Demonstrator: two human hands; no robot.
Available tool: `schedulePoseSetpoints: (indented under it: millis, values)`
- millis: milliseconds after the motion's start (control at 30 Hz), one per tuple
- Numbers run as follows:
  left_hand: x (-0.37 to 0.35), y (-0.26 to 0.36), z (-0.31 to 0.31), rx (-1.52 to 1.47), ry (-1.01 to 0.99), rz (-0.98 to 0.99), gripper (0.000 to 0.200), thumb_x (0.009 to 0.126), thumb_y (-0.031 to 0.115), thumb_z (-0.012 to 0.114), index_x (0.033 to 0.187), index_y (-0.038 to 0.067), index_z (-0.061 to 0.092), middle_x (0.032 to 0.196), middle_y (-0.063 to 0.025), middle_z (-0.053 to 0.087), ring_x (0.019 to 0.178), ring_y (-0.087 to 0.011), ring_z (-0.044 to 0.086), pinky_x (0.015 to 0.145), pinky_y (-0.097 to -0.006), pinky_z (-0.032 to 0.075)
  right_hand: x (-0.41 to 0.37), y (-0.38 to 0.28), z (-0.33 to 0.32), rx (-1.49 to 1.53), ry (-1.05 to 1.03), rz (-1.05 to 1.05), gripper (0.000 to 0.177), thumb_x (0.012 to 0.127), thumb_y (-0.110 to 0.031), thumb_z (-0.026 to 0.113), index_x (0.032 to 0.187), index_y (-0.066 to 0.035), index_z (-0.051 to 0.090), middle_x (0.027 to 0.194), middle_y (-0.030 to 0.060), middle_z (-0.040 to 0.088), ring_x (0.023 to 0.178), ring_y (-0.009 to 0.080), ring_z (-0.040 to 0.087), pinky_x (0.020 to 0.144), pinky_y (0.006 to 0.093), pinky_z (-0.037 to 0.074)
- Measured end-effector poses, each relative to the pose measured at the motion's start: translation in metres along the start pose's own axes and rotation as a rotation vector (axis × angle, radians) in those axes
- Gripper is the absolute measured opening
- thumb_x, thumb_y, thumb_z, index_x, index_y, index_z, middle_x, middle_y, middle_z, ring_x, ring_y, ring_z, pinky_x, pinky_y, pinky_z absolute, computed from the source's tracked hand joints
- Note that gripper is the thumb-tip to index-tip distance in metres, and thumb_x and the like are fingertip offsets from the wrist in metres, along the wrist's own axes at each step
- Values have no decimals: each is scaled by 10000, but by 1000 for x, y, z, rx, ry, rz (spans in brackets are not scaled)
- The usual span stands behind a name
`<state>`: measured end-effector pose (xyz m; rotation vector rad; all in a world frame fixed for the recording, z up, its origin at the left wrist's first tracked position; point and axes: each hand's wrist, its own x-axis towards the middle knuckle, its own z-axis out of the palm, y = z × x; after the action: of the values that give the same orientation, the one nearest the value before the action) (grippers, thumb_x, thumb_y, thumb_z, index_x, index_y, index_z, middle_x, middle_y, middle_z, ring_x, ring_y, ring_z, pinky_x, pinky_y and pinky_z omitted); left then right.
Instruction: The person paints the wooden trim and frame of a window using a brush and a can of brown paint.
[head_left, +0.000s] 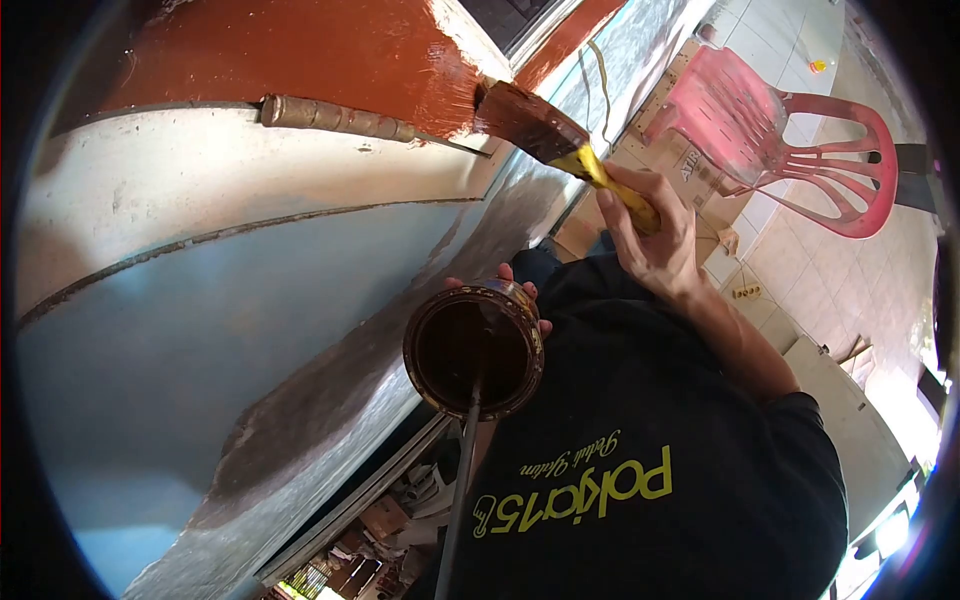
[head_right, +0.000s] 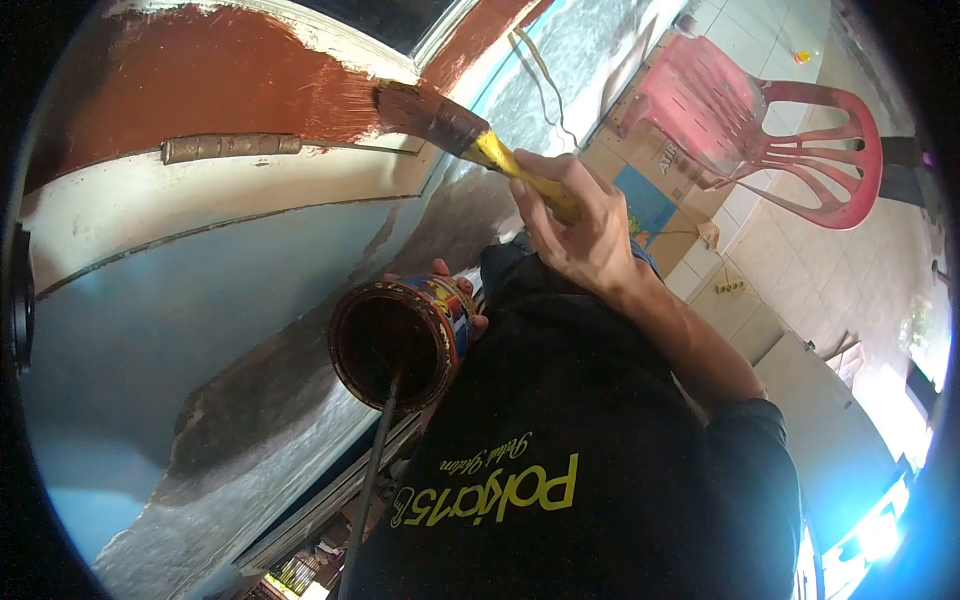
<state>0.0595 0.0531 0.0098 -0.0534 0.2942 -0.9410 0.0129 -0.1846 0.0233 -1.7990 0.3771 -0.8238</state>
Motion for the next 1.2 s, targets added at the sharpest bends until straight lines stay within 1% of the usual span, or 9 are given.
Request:
schedulePoseSetpoints:
  millis: [100,200,533,567,633,700,833,1033,1200]
  values:
    - [2,23,1,-194,220,-327,554,905,561,559,1343,226,508,1391,-206,410,1314,-452,343,1056,-661,310,0,-9,1,39,41,-98,250,860,-11,681,1099,4,611,883,167,693,692,214,689,568,287,526]
    - [5,11,-2,-146,0,-262,722,913,627,476,1420,118,403,1451,-227,374,1405,-336,288,1168,-592,150,8,-5,8,17,-20,-71,249,856,-16,687,1091,7,610,880,161,692,712,226,690,580,290,529]
    - [10,-3,10,-130,-93,-186,662,953,595,421,1398,105,438,1436,-200,412,1412,-325,275,1157,-609,164,8,-7,0,-4,-49,-117,230,867,-22,683,1087,2,619,858,136,674,721,209,689,609,304,535]
    - [10,-3,11,-110,-91,-171,656,957,591,414,1399,107,438,1439,-193,412,1414,-324,273,1156,-611,164,7,-4,2,67,-89,11,232,872,-29,684,1095,-5,626,877,126,675,724,188,685,604,295,531]
    - [9,1,7,-93,6,-124,533,946,538,473,1367,211,472,1446,-161,409,1391,-347,289,1088,-633,221,2,-4,-5,42,-108,96,233,872,-29,684,1097,-9,628,879,128,678,724,179,683,602,293,531]
    - [4,11,-7,-107,204,-41,389,916,440,603,1299,413,539,1454,-110,405,1343,-394,325,955,-671,336,-1,-2,-22,-17,-144,92,241,889,-26,658,1125,1,612,900,128,686,764,153,672,640,285,534]
    - [14,2,-12,-22,-64,-87,473,920,426,603,1368,323,494,1469,-120,390,1366,-364,310,999,-644,323,-1,-10,-57,130,-111,251,272,910,-17,619,1175,15,565,935,127,690,819,124,644,699,256,519]
    - [30,-3,-16,177,-143,22,557,934,406,545,1430,189,418,1486,-129,375,1374,-319,333,1081,-559,312,16,-45,-105,142,-83,300,249,906,5,617,1129,47,515,1030,171,693,832,140,657,739,240,522]
    - [34,-5,-29,387,-126,233,601,939,426,473,1452,132,367,1487,-135,376,1379,-313,338,1113,-518,289,24,-53,-133,141,-32,-58,251,857,-19,686,1090,36,613,983,166,639,790,196,671,744,250,545]
